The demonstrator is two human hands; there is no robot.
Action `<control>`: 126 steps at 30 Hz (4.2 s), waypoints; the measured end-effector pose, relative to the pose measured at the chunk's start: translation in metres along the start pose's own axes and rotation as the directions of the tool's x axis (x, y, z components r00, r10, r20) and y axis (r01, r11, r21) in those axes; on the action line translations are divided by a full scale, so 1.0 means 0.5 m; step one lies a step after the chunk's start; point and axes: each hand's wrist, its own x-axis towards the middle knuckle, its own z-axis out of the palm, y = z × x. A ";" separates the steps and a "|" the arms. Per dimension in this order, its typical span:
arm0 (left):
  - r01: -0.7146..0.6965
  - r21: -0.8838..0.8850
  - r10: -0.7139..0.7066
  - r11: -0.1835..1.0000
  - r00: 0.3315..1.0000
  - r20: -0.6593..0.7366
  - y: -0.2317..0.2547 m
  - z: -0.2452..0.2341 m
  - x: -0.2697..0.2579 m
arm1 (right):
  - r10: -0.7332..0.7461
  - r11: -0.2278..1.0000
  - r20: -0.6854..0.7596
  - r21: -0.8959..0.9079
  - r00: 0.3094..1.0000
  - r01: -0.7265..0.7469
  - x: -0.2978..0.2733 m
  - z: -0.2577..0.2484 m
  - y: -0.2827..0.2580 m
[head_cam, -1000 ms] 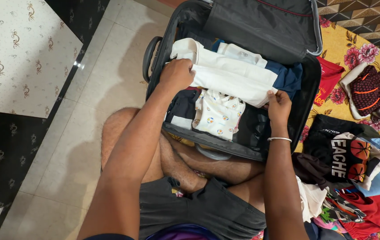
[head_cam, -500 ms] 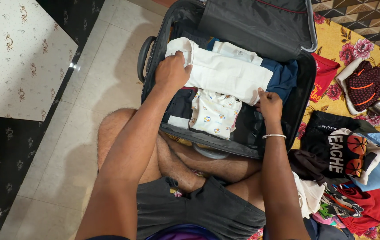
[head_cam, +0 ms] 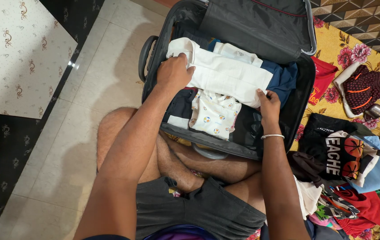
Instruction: The person folds various clothing items, including shorts, shirts, and underwear, and places them into an open suitcase. The person continues to fold and stack items neatly inside the suitcase.
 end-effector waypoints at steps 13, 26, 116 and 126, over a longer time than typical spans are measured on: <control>-0.013 0.000 0.013 1.000 0.999 0.039 0.001 -0.003 -0.001 | -0.098 0.995 0.012 0.013 0.995 0.097 0.016 -0.006 0.023; 0.012 0.003 -0.012 1.000 0.999 0.050 0.010 -0.009 -0.002 | -0.085 0.959 0.040 0.274 0.996 0.071 0.014 -0.007 0.009; -0.388 -0.259 0.455 0.884 0.841 0.293 0.077 0.170 -0.052 | 0.072 0.997 0.005 0.029 0.997 -0.072 -0.015 0.066 -0.039; -0.218 -0.456 0.070 0.863 0.945 -0.318 0.037 -0.024 0.013 | -0.243 0.969 -0.005 0.033 0.970 0.243 -0.031 0.072 -0.052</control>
